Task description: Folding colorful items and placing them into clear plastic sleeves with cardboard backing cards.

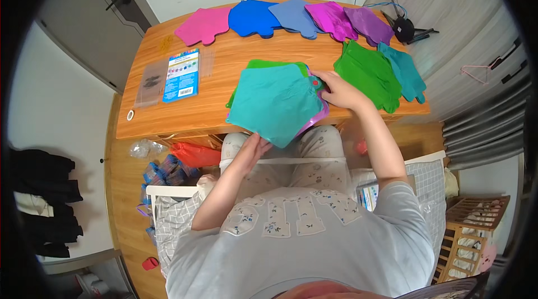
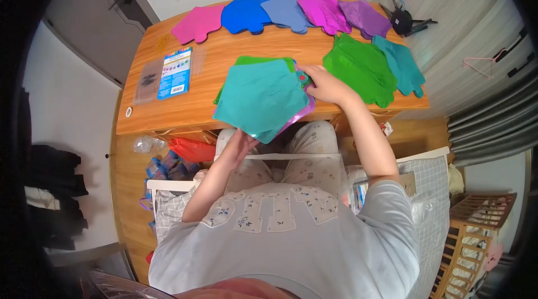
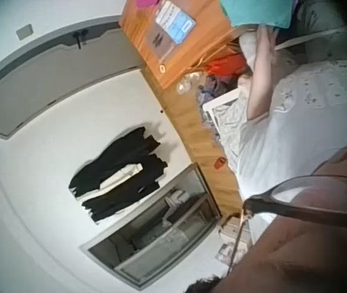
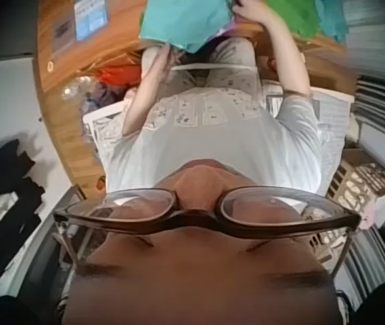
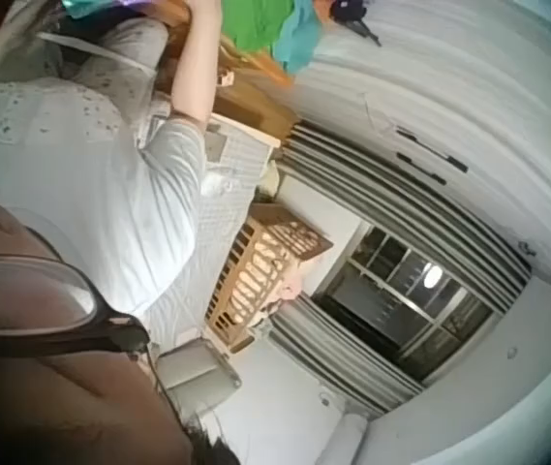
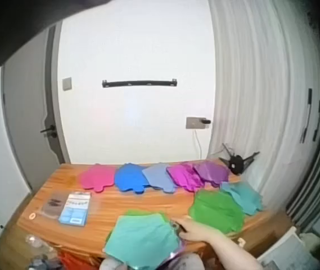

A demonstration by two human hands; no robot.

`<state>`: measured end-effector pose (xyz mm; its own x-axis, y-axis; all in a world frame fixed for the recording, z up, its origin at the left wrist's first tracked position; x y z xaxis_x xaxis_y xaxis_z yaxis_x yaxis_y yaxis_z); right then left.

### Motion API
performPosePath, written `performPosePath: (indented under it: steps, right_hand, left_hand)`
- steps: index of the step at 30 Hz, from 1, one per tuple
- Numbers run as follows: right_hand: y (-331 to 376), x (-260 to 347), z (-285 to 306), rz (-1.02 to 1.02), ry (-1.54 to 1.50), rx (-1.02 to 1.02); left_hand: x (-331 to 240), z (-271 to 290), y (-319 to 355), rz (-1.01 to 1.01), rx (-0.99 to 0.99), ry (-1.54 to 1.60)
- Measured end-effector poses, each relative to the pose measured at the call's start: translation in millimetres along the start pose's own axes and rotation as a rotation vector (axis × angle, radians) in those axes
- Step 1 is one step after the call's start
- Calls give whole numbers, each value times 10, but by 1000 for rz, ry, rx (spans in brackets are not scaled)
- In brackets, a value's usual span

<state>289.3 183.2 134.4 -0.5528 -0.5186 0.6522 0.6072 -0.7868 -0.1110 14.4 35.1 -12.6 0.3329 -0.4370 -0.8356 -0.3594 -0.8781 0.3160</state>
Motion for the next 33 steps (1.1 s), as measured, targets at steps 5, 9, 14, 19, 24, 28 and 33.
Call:
performPosePath:
  steps: [5,9,14,19,24,28,33]
  right_hand:
    - [438,332,-28,-163,-120,52]
    - [961,432,-58,-155,-234,-139]
    - [1446,478,-309,-438,-374,-132]
    - [1392,515,-676,-348,-290,-269]
    - [1155,592,-694,-412,-187,-181]
    - [1062,680,-668,-389,-146,-210]
    - [925,735,-554,-236,-44,-228]
  left_hand:
    - [-166,-297,122,-14,-151,45]
    - [-273,-273,322,33,-126,12]
    - [-412,-173,508,100,-38,5]
    - [-444,-144,533,197,38,-41]
    - [-389,-77,543,290,62,42]
    - [-450,-73,596,267,0,160]
    - [-736,-160,570,163,-79,-241]
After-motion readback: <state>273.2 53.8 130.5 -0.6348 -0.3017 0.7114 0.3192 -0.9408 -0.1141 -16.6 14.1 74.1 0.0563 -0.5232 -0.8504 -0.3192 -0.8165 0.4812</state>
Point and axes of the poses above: each hand's wrist, its own y-axis away from the middle knuckle, its own z-axis out of the back of the hand, x = y × z, the point moved 4 cm from there along -y, towards the middle knuckle, and after that the axes turned 7 degrees about -y, right-handed, at the moved point
